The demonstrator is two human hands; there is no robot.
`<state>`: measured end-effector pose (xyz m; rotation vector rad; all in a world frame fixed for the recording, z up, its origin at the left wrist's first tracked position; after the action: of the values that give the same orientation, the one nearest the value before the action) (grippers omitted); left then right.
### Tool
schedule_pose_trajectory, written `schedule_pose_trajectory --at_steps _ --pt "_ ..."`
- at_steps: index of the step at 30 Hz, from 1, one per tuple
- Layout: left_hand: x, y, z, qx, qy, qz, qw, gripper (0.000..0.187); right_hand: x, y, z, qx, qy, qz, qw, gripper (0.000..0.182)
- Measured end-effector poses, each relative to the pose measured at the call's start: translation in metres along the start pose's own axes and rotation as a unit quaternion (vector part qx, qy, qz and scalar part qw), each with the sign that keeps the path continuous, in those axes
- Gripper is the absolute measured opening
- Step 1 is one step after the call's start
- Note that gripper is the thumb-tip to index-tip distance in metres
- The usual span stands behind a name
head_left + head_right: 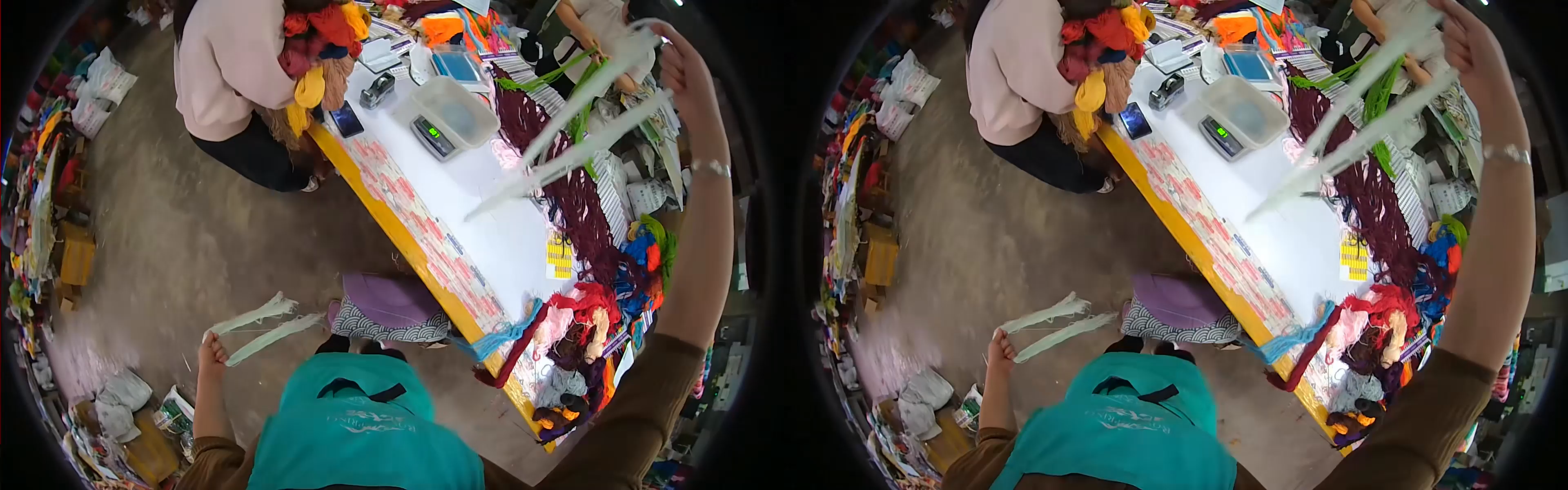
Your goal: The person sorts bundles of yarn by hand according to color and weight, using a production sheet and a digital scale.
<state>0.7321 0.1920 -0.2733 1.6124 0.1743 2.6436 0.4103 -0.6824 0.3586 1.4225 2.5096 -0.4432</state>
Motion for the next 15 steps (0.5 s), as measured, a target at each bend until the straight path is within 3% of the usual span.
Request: schedule_pose_trajectory --at_steps 1,2,3,4,6,11,14,15 --pt "0.002 0.022 0.005 -0.010 -0.003 -0.020 1.000 0.025 -0.014 0.013 0.005 0.012 -0.003 0.041 0.999 0.026" --pt "0.007 0.041 0.006 -0.018 -0.006 -0.038 0.999 0.025 -0.047 0.015 0.012 0.028 -0.036 -0.016 0.999 0.025" --pt "0.011 0.052 0.005 -0.014 -0.005 -0.035 0.999 0.025 -0.050 0.039 0.005 0.058 -0.033 0.008 0.998 0.019" --pt "0.013 0.068 0.009 -0.025 0.002 -0.047 0.999 0.026 -0.051 0.061 -0.007 0.086 -0.032 0.036 0.995 0.024" --pt "0.013 0.095 0.020 -0.045 0.012 -0.062 0.997 0.026 -0.080 0.061 0.004 0.066 -0.018 0.056 0.996 0.019" --pt "0.004 0.127 0.017 -0.060 -0.028 -0.041 0.997 0.028 -0.095 0.100 0.019 0.084 -0.131 0.115 0.981 0.021" --pt "-0.026 0.128 0.021 -0.069 -0.058 -0.045 0.995 0.027 -0.108 0.100 0.085 0.095 -0.092 0.178 0.975 0.022" --pt "-0.028 0.131 0.020 -0.085 -0.071 -0.042 0.993 0.027 -0.139 0.090 0.135 0.155 -0.089 0.110 0.978 0.020"
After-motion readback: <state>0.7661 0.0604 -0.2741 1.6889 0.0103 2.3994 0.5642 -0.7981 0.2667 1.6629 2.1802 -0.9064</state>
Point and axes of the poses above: each hand's wrist, its own x-axis away from the middle knuckle, its own y-axis out of the palm, z = x × y, the point moved 9 cm from there along -x, towards the middle knuckle, and after that the axes turned 6 degrees about -y, right-handed, at the moved point
